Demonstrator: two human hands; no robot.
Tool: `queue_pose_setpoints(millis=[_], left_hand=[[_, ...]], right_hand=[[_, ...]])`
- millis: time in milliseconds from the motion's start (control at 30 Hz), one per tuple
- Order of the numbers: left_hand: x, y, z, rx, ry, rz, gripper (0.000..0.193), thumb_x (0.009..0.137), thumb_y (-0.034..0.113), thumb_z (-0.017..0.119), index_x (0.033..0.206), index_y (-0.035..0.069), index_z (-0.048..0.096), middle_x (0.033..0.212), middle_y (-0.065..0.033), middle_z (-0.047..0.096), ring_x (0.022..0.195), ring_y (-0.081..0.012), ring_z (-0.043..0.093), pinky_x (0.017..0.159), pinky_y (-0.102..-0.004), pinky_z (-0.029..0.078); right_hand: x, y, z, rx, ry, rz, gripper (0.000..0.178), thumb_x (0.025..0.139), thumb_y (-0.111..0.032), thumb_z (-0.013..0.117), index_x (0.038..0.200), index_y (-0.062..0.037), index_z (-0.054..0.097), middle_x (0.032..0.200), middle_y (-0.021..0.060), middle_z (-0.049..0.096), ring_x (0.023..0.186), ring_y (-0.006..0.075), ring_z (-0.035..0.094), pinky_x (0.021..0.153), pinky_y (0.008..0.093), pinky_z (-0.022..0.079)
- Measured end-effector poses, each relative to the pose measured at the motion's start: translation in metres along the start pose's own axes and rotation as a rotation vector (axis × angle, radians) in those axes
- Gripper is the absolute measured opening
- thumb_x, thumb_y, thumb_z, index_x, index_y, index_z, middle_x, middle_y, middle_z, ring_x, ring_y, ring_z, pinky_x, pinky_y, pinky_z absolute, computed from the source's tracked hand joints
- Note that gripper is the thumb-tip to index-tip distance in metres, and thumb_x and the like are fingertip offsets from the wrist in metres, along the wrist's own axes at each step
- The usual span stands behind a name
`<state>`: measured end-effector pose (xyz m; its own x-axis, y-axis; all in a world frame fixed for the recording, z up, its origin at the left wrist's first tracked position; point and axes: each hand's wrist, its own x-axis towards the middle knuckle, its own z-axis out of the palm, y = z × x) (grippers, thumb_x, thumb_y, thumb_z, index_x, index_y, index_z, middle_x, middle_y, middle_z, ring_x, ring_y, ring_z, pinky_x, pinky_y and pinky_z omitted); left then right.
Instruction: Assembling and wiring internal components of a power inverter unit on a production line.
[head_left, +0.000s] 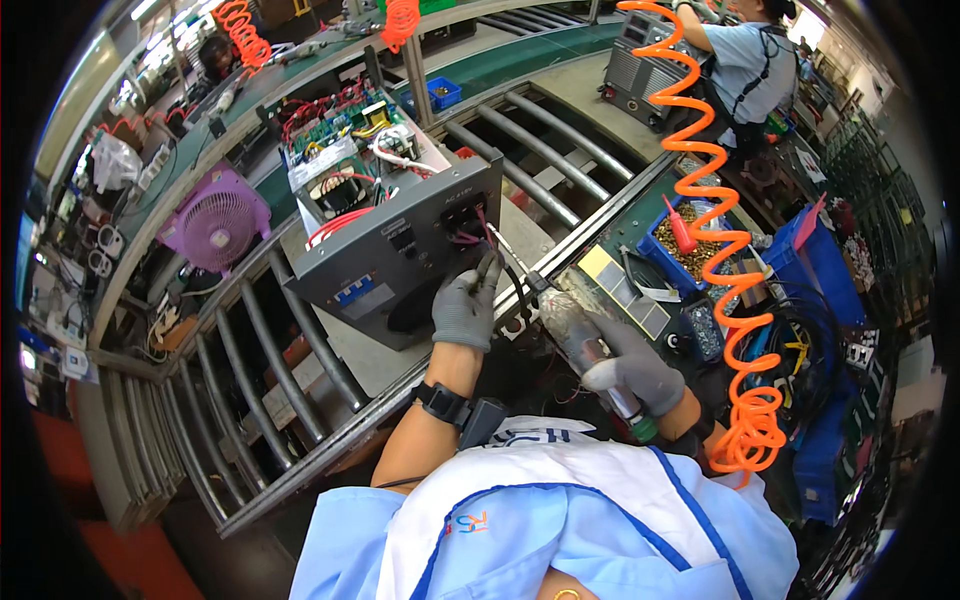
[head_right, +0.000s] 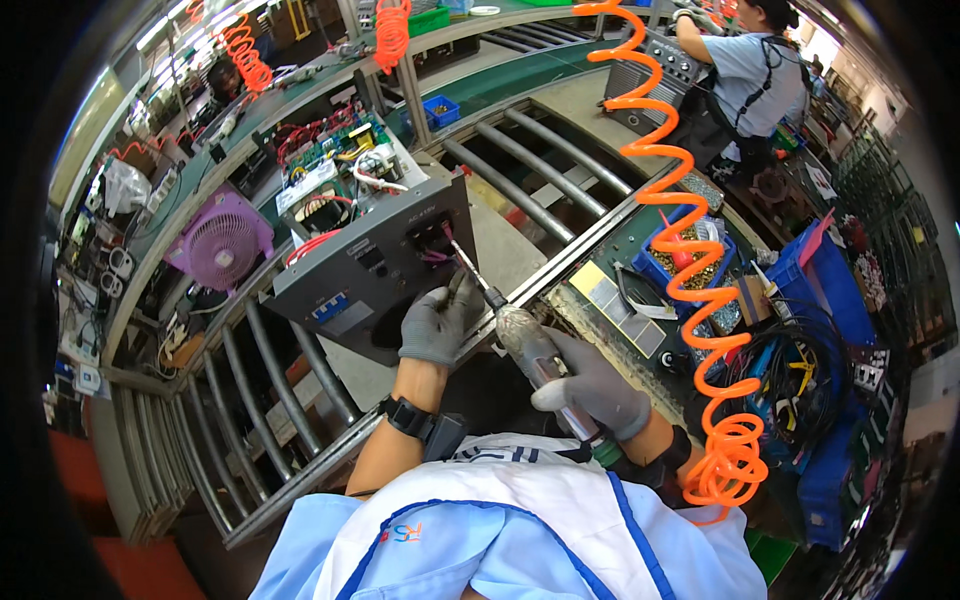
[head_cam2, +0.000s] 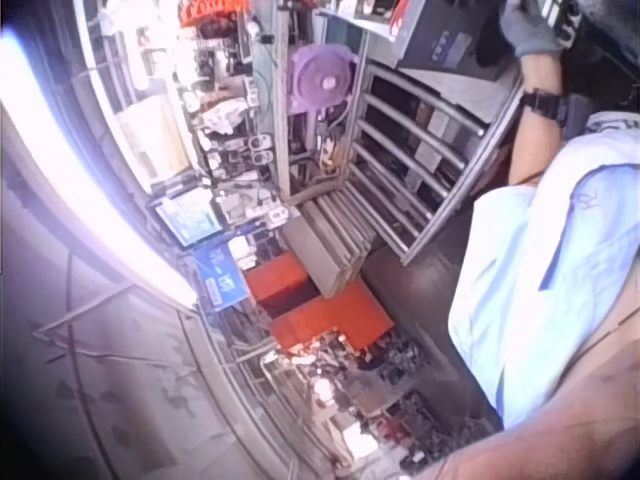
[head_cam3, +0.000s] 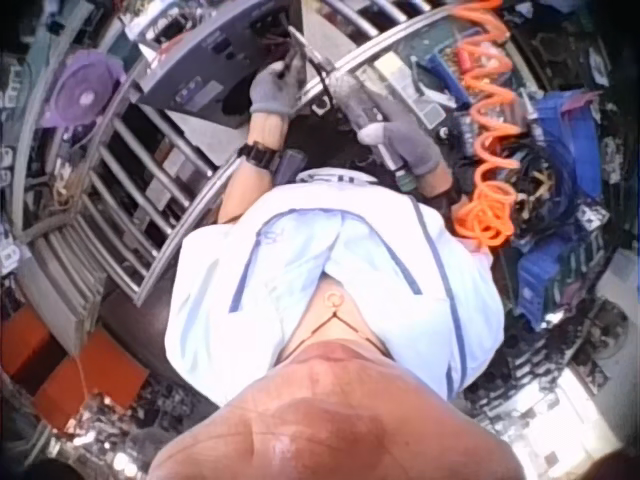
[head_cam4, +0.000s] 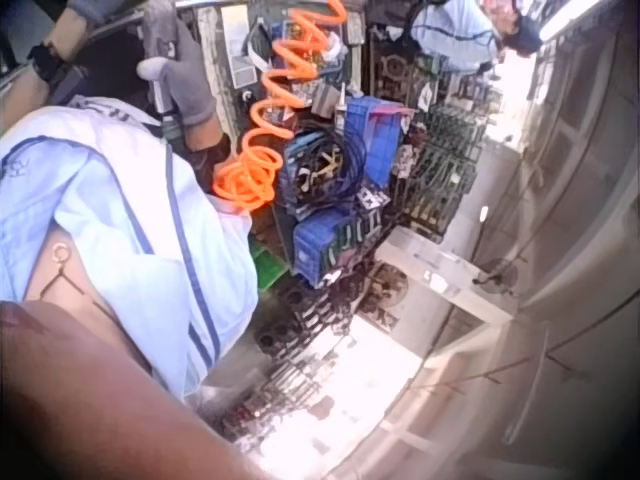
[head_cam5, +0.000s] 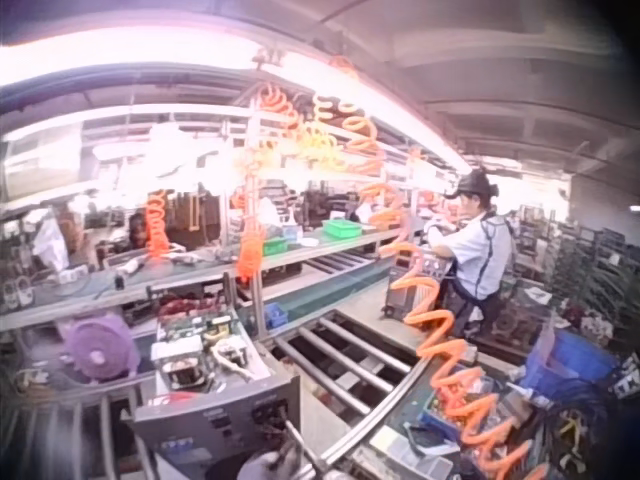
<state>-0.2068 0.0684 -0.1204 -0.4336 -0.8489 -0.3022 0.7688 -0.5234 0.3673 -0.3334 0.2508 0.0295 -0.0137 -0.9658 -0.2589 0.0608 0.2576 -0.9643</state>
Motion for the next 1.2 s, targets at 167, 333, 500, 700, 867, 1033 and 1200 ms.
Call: queue_pose_setpoints(millis=[167,333,500,700,867,1033,1200], left_hand=[[-0.033,0.018,0.009,-0.125,0.160,-0.036,0.018,0.089,0.007,0.038,0.097,-0.006,0.047,0.104,-0.0225,0.052,0.096,-0.0320,0.055,0.081,-0.0380,0.052],[-0.033,0.026,0.003,0.024,-0.242,-0.222,0.029,0.091,0.037,0.042,0.088,0.010,0.052,0.051,0.0031,0.036,0.039,-0.0085,0.032,0.031,-0.0189,0.022],[-0.033,0.034,0.008,0.100,-0.283,-0.299,0.035,0.091,0.038,0.039,0.087,0.006,0.052,0.052,0.0043,0.024,0.041,-0.0068,0.023,0.035,-0.0191,0.020],[-0.039,0.050,0.017,0.273,-0.258,-0.304,0.031,0.090,0.033,0.043,0.085,0.005,0.053,0.051,0.0061,0.024,0.040,-0.0053,0.023,0.034,-0.0186,0.017],[-0.039,0.065,0.026,0.762,-0.331,-0.293,0.029,0.091,0.030,0.041,0.083,0.005,0.053,0.050,0.0051,0.031,0.039,-0.0051,0.025,0.034,-0.0187,0.019],[-0.040,0.064,0.034,0.872,-0.291,-0.221,0.029,0.091,0.030,0.041,0.083,0.005,0.053,0.050,0.0052,0.031,0.039,-0.0048,0.025,0.034,-0.0187,0.019],[-0.040,0.058,0.033,0.569,-0.378,-0.298,0.028,0.090,0.030,0.042,0.082,0.005,0.053,0.050,0.0052,0.031,0.039,-0.0047,0.025,0.034,-0.0185,0.020]], right_hand=[[-0.003,0.012,-0.008,0.125,-0.103,0.096,0.079,0.051,-0.025,0.066,0.120,0.0023,0.040,0.086,0.0028,0.048,0.077,0.0110,0.045,0.069,0.0219,0.038],[-0.007,0.007,-0.005,0.064,-0.199,0.138,0.073,0.055,-0.023,0.065,0.119,0.0017,0.041,0.080,-0.0007,0.045,0.071,0.0077,0.043,0.064,0.0202,0.036],[-0.006,0.016,-0.007,0.030,-0.224,0.113,0.072,0.056,-0.023,0.065,0.120,0.0012,0.042,0.085,0.0008,0.048,0.077,0.0086,0.045,0.070,0.0216,0.037],[-0.004,0.023,-0.011,-0.036,-0.248,0.124,0.073,0.057,-0.025,0.066,0.121,0.0002,0.043,0.095,0.0036,0.051,0.087,0.0116,0.047,0.078,0.0237,0.038],[-0.003,0.019,-0.010,-0.126,-0.279,0.086,0.074,0.056,-0.022,0.067,0.121,0.0011,0.042,0.099,0.0053,0.053,0.089,0.0143,0.048,0.079,0.0247,0.039],[-0.001,0.014,-0.004,-0.464,-0.185,0.055,0.073,0.055,-0.018,0.066,0.120,0.0014,0.042,0.091,0.0064,0.054,0.082,0.0165,0.050,0.075,0.0267,0.041],[0.000,0.034,-0.010,0.056,-0.215,0.065,0.066,0.056,-0.016,0.064,0.117,0.0007,0.045,0.087,0.0034,0.053,0.077,0.0137,0.050,0.073,0.0245,0.041]])
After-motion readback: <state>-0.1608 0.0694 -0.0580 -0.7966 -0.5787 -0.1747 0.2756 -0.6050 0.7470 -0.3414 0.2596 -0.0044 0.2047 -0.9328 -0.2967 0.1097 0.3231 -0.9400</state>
